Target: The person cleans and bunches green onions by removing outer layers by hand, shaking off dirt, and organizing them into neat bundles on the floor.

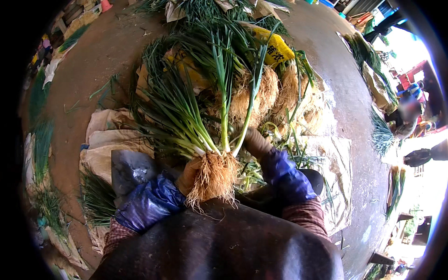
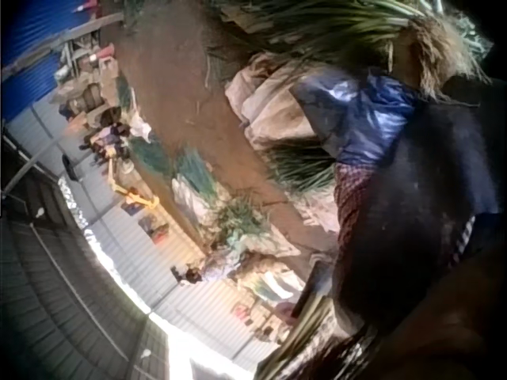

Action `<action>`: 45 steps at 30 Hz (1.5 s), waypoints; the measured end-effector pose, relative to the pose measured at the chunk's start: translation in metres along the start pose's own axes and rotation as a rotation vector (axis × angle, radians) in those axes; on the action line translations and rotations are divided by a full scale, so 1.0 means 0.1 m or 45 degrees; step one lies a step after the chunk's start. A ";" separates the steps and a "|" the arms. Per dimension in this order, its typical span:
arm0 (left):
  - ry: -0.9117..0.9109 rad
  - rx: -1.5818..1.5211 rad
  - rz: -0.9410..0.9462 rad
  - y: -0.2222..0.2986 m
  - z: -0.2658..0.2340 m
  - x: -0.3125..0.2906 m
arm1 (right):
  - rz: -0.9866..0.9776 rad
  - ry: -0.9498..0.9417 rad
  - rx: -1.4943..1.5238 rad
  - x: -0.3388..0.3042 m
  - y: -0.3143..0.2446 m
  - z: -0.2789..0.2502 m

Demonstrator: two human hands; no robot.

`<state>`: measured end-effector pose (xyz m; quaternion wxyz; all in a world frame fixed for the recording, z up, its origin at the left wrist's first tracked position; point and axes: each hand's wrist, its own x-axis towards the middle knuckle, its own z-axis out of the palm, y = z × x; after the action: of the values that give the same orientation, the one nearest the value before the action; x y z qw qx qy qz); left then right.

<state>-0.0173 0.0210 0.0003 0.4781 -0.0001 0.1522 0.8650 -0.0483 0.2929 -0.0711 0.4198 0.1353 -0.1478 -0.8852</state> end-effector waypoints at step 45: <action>0.002 -0.078 0.136 0.03 0.08 -0.12 | -0.979 0.844 -1.948 -0.23 0.97 0.05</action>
<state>-0.0117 0.0116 0.0106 0.4308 -0.0074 0.1260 0.8936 0.0319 0.2533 -0.0271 0.0926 0.1075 0.6616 -0.7363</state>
